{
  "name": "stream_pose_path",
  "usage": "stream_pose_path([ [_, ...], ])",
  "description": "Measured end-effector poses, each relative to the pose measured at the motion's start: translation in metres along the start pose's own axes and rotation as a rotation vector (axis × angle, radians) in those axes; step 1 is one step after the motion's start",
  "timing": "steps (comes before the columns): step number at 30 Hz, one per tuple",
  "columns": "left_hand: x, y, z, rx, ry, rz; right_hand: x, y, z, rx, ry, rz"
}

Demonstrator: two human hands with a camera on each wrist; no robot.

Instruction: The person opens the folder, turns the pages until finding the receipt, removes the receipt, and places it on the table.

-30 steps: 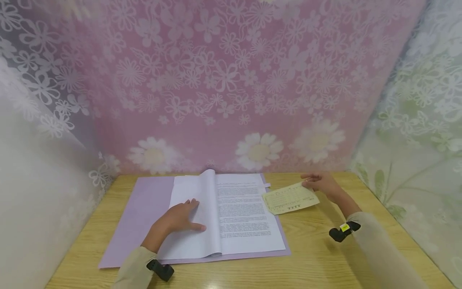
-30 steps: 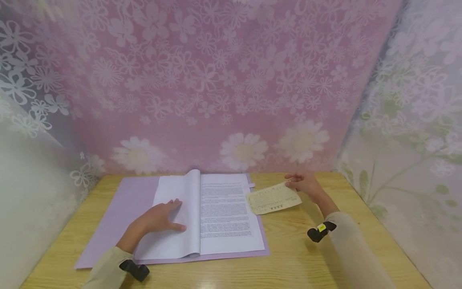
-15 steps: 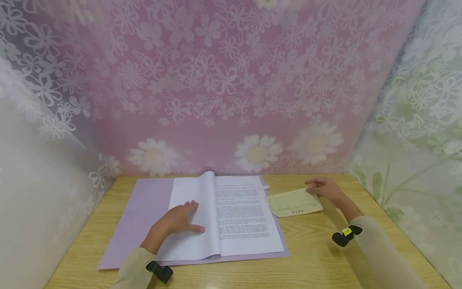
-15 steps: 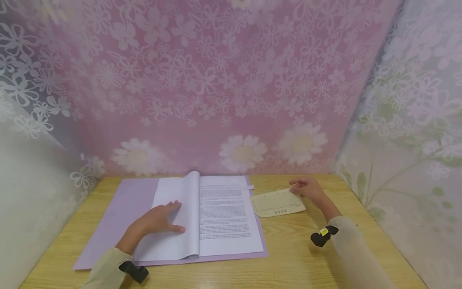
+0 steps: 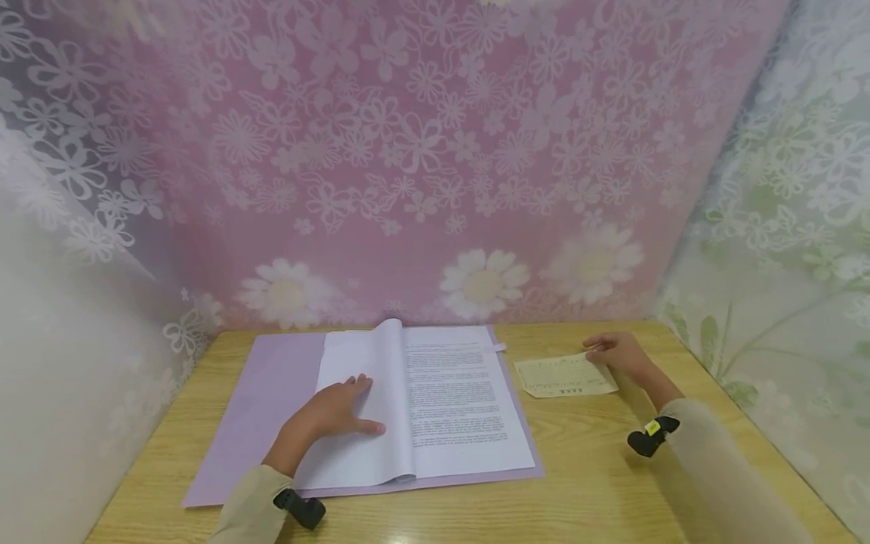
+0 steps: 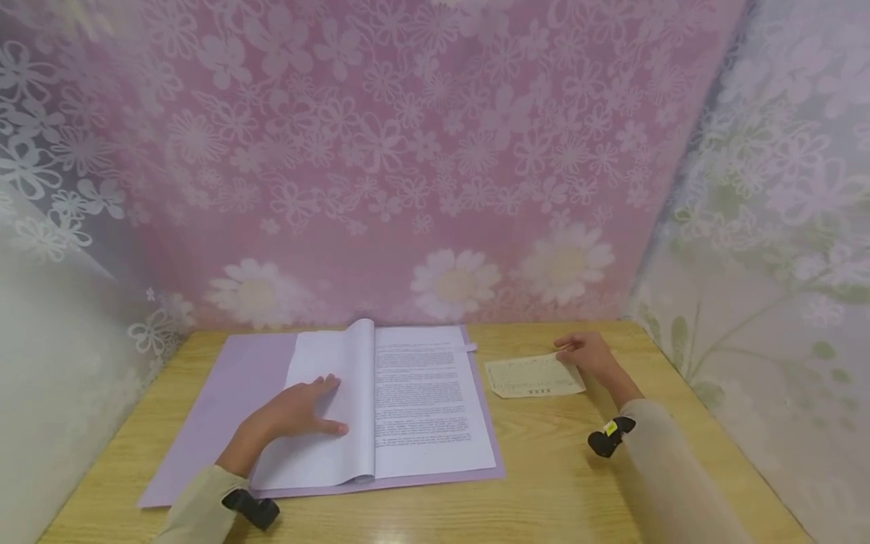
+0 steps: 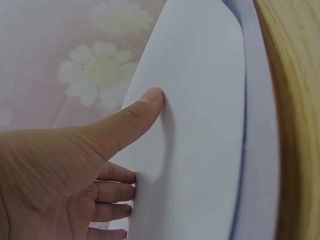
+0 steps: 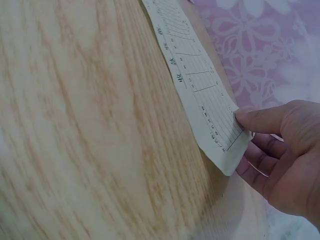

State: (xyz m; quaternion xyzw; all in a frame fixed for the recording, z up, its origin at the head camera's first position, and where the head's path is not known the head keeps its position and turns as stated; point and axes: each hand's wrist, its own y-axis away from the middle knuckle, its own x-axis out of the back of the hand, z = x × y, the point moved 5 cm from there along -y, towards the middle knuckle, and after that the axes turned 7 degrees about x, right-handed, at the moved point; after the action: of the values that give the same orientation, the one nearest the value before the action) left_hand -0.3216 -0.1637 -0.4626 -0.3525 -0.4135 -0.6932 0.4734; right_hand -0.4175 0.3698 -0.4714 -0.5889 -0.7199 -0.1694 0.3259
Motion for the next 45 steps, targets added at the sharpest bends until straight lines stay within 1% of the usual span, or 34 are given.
stream_pose_path([
  [6, 0.003, 0.001, -0.002, 0.008, -0.005, -0.001, -0.003, -0.002, 0.001, -0.006, 0.034, 0.007],
  [11, 0.004, 0.002, 0.001, 0.009, -0.014, -0.006, -0.003, -0.001, -0.001, -0.006, 0.059, 0.016],
  [18, 0.002, -0.002, 0.002, 0.008, -0.004, -0.009, -0.003, 0.001, 0.002, -0.005, 0.095, 0.025],
  [26, 0.000, -0.006, 0.002, -0.006, -0.004, -0.017, -0.004, 0.003, 0.002, -0.015, 0.091, 0.035],
  [30, -0.001, -0.007, 0.000, -0.002, 0.010, -0.027, -0.003, 0.002, 0.001, -0.018, 0.102, 0.036],
  [34, -0.002, -0.011, -0.004, -0.016, 0.014, -0.032, -0.002, -0.001, 0.000, -0.020, 0.116, 0.032],
  [36, -0.001, -0.013, -0.006, -0.025, 0.013, -0.033, 0.000, -0.004, 0.000, -0.010, 0.144, 0.033],
  [38, 0.000, -0.015, -0.009, -0.034, 0.010, -0.033, 0.001, -0.009, -0.004, 0.003, 0.167, 0.034],
  [41, 0.007, -0.018, -0.012, -0.054, 0.023, -0.030, 0.002, -0.020, -0.015, 0.028, 0.180, 0.041],
  [43, 0.013, -0.021, -0.011, -0.078, 0.021, -0.018, 0.001, -0.029, -0.026, 0.039, 0.168, 0.046],
  [45, 0.023, -0.024, -0.009, -0.102, 0.023, 0.007, -0.001, -0.038, -0.040, 0.052, 0.167, 0.057],
])
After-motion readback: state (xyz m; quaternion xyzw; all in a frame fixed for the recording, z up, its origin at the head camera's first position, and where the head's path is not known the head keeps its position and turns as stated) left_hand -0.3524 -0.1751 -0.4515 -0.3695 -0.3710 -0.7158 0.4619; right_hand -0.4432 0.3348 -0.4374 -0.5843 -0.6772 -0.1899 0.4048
